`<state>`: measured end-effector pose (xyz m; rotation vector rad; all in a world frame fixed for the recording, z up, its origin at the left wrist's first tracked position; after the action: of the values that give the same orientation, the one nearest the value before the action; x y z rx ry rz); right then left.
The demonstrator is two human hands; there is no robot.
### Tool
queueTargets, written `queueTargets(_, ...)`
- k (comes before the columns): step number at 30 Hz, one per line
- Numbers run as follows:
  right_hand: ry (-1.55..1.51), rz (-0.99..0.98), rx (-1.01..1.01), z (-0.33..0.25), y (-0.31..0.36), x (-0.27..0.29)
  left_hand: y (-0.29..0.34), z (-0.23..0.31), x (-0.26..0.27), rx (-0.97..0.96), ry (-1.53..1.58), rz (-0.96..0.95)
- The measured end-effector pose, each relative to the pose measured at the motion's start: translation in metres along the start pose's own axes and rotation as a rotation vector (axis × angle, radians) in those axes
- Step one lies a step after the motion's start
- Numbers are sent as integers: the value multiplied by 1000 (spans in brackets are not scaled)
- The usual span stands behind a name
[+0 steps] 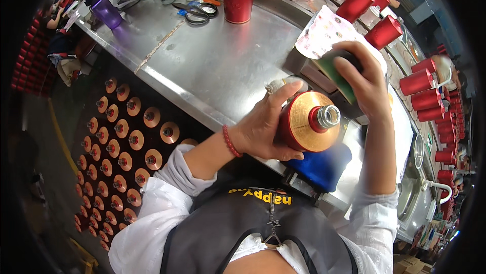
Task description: The person picks red cylindrical containers from a tray, applies a gold circular label to the top, and uses a green abrasive pad to rub the top surface. They then apply a red rectangular label to the side of the container and place it on the counter.
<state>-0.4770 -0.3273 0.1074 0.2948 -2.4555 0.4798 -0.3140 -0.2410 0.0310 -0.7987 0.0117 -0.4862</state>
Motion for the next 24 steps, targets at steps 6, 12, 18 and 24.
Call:
queueTargets(6,71,-124,22,-7,92,-20,-22,33,8,-203,-262,-68)
queueTargets(12,153,-89,-202,-6,154,-58,26,54,6,-329,-426,172)
queueTargets(18,107,153,-140,-38,148,-29,-32,27,-13,72,58,-42)
queueTargets(24,12,203,-297,-44,203,25,-58,41,-102,686,761,-207)
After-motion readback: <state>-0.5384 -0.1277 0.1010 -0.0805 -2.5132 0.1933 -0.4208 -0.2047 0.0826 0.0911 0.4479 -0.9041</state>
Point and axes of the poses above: each hand's wrist, its own y-axis away from the middle knuckle, its own x-axis out of the back of the hand, z = x × y, the point moved 9 cm from there along -y, towards the middle knuckle, and after that the axes turned 7 degrees about y, right-handed, at the moved point
